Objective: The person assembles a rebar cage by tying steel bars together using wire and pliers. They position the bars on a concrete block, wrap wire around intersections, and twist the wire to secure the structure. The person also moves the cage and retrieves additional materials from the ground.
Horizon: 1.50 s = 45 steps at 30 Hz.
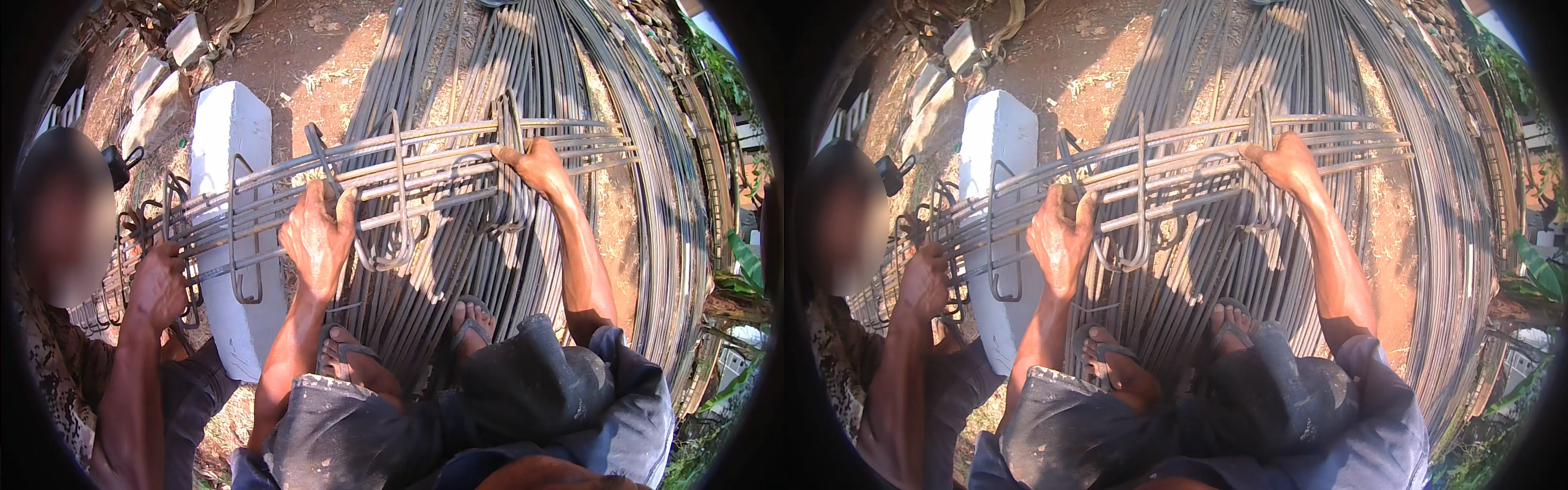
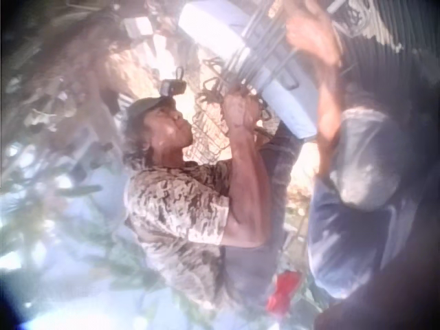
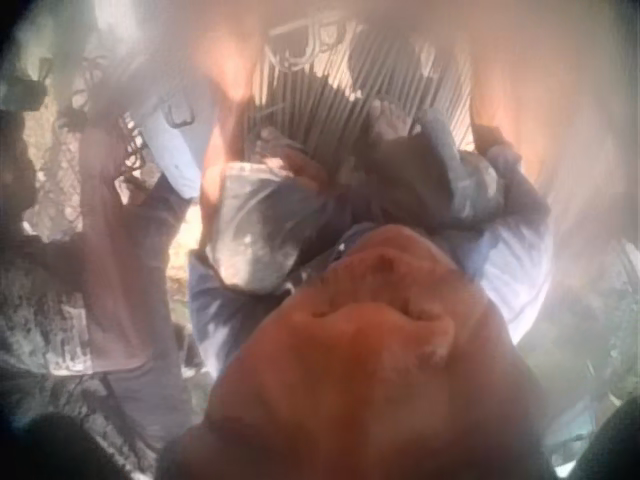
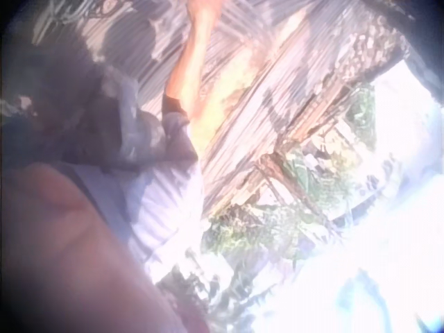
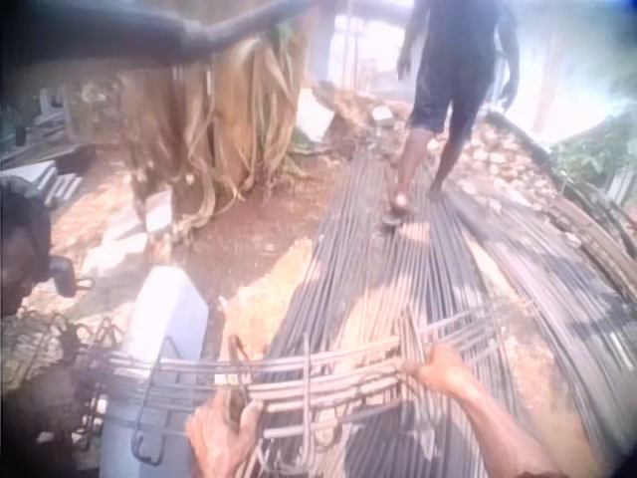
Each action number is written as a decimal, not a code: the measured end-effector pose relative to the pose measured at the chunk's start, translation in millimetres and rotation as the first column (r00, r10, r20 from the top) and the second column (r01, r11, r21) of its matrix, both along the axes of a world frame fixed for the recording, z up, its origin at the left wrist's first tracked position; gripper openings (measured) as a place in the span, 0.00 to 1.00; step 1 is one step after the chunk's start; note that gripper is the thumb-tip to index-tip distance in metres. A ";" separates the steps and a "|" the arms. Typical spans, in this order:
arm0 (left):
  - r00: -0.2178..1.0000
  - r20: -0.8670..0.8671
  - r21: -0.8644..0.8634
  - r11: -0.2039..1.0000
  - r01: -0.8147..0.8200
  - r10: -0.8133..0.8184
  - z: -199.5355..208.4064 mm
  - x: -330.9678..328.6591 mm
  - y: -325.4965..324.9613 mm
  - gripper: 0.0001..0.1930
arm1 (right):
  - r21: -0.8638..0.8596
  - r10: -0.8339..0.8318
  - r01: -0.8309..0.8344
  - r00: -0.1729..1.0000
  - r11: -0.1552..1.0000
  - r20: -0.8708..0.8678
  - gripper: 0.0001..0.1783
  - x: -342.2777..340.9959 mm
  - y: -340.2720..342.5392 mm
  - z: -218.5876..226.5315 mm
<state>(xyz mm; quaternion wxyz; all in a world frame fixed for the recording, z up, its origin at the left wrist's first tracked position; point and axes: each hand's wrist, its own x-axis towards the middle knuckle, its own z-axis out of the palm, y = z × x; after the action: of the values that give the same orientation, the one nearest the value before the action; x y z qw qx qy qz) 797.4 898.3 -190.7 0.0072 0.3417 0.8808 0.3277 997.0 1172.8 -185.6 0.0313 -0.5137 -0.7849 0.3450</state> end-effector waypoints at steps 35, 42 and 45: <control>0.880 -0.246 -0.219 0.908 0.357 -0.406 -39.7 43.9 13.1 0.12 | 0.301 -0.294 0.261 0.953 0.917 0.068 0.17 94.9 85.3 -32.5; 0.811 -0.105 -0.242 0.805 0.541 -0.576 -37.5 58.9 4.3 0.10 | 0.318 -0.135 0.145 0.989 0.937 -0.052 0.32 116.4 83.6 -58.4; 0.805 -0.053 -0.261 0.786 0.560 -0.591 -18.7 61.9 0.9 0.10 | 0.364 -0.184 0.153 0.981 0.919 0.053 0.33 117.1 70.2 -46.9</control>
<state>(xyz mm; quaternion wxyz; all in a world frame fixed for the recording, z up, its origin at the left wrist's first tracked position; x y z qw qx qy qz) 859.3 899.2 -209.4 0.0889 0.6119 0.7648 0.1810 1114.1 1243.1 -232.6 0.1204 -0.5793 -0.7881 0.1696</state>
